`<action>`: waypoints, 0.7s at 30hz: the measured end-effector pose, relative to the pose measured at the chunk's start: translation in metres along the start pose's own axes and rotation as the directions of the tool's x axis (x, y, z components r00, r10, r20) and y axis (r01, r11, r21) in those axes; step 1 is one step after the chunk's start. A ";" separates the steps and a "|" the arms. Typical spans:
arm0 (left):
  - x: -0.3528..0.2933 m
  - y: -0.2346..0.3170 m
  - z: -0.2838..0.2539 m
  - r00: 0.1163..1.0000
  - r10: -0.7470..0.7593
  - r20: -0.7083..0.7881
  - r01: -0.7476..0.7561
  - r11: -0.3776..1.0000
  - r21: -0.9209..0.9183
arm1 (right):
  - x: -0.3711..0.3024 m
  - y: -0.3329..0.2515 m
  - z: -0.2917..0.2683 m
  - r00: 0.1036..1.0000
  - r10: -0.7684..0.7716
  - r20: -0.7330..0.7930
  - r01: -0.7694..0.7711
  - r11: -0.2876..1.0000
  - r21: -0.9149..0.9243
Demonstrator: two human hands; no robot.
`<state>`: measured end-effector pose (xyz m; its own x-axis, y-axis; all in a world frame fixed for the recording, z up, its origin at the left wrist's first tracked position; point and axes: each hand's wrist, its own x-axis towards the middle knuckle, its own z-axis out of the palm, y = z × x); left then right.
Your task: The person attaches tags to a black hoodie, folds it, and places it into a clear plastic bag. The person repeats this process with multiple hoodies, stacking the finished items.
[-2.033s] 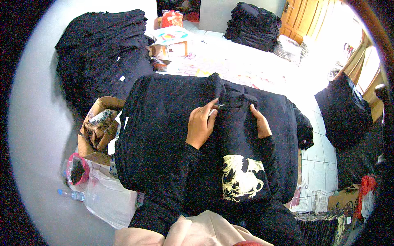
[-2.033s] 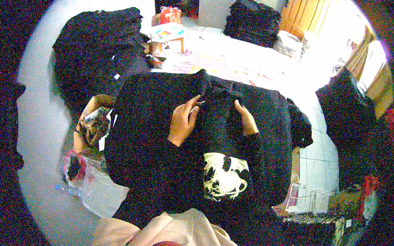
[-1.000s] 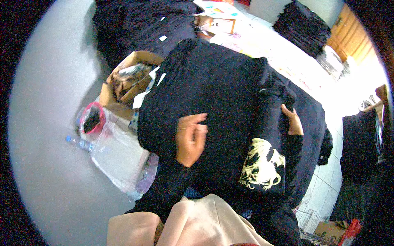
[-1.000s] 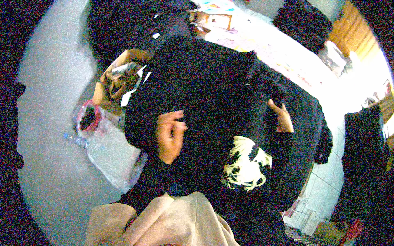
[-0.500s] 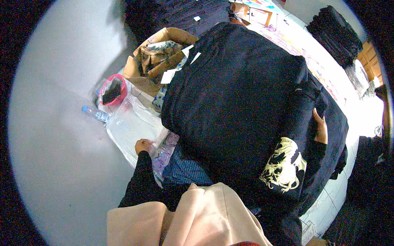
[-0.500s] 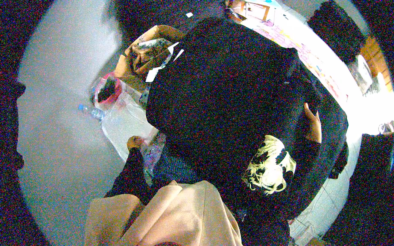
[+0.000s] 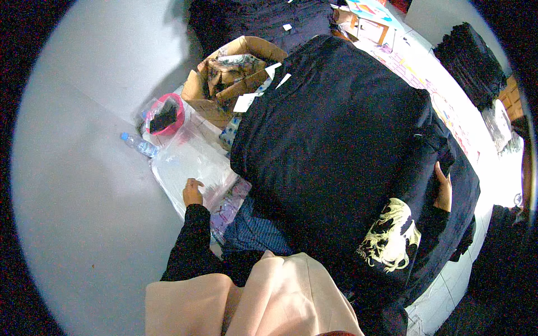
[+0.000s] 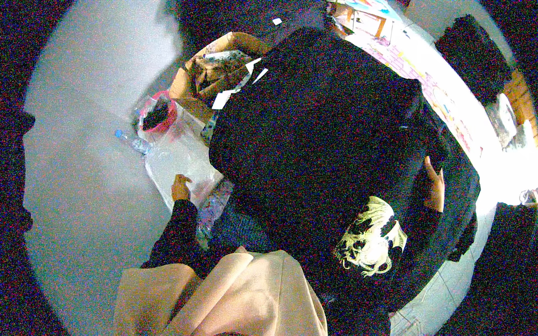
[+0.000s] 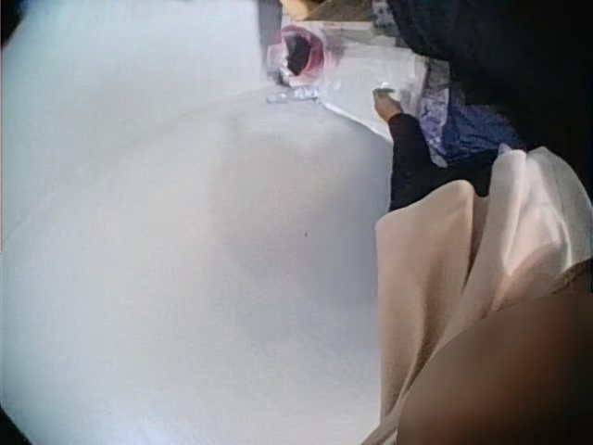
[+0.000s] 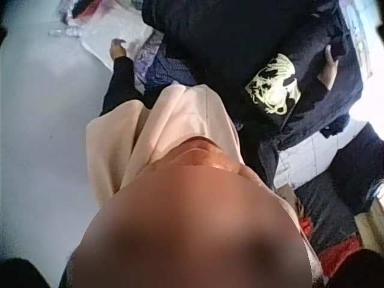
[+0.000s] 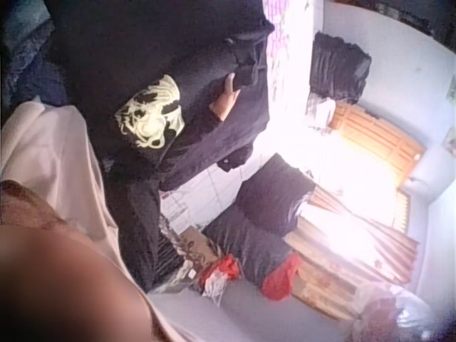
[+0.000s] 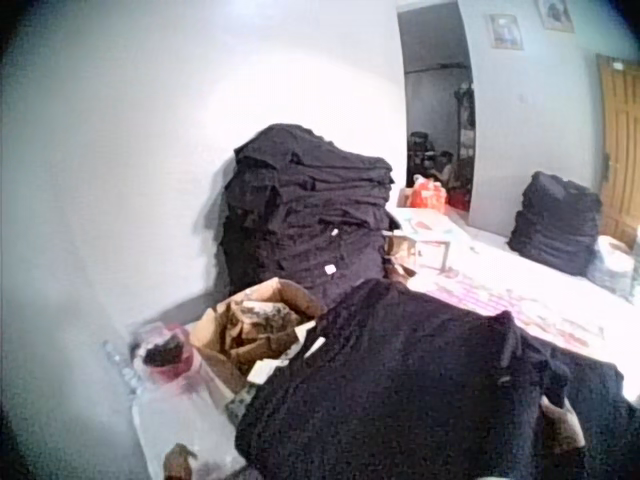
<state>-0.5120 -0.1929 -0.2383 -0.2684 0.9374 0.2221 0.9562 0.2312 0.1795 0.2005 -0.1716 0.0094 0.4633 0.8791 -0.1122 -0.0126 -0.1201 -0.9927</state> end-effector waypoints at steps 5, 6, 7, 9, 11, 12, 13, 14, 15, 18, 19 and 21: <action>0.011 -0.005 -0.020 0.936 -0.251 -0.248 0.283 0.953 0.105 | -0.009 -0.007 0.008 0.995 0.055 -0.079 -0.052 0.998 0.032; 0.010 -0.004 -0.021 0.970 -0.230 -0.079 0.241 0.956 0.168 | -0.011 -0.009 0.010 1.000 -0.011 -0.021 0.010 0.999 -0.049; 0.012 -0.005 -0.025 0.971 -0.151 -0.184 0.172 0.980 0.101 | -0.012 -0.012 0.012 0.999 -0.046 -0.012 0.044 0.992 -0.116; 0.010 -0.002 -0.026 0.868 -0.367 -0.335 0.342 0.930 -0.134 | -0.015 -0.014 0.016 0.985 0.098 -0.140 -0.079 0.988 0.130; 0.009 -0.005 -0.027 0.962 -0.135 0.238 0.145 0.989 -0.023 | -0.019 -0.015 0.017 0.993 0.068 -0.099 -0.066 0.998 0.016; 0.014 -0.002 -0.022 0.975 -0.223 0.015 0.224 0.975 -0.014 | -0.019 -0.015 0.015 0.995 0.036 -0.091 -0.036 0.999 -0.003; 0.016 -0.006 -0.023 0.931 -0.183 -0.316 0.197 0.980 0.011 | -0.012 -0.013 0.019 0.979 0.005 -0.202 -0.033 0.991 -0.132; 0.018 -0.013 -0.023 0.994 -0.068 -0.084 0.075 0.994 0.083 | -0.014 -0.013 0.017 0.992 0.032 -0.122 -0.032 0.999 0.001; 0.018 -0.019 -0.022 0.988 0.148 0.052 -0.155 0.972 0.175 | -0.015 -0.012 0.018 0.990 0.093 -0.105 -0.082 0.991 0.103; 0.051 -0.016 -0.027 0.946 0.053 -0.318 -0.007 0.990 0.144 | -0.015 -0.015 0.014 0.991 0.132 0.039 -0.136 0.979 0.153; 0.058 -0.007 -0.039 0.925 -0.123 -0.360 0.130 0.991 -0.005 | -0.014 -0.013 0.018 0.993 0.112 -0.048 -0.103 0.981 0.166; 0.076 0.033 -0.074 0.893 -0.262 -0.367 0.143 0.937 -0.320 | -0.008 -0.014 0.022 0.976 0.181 -0.118 -0.163 0.975 0.152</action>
<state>-0.5100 -0.1332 -0.1442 -0.5327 0.6809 0.5026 0.8198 0.2676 0.5063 0.1776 -0.1674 0.0235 0.5547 0.7820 -0.2843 -0.2221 -0.1901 -0.9563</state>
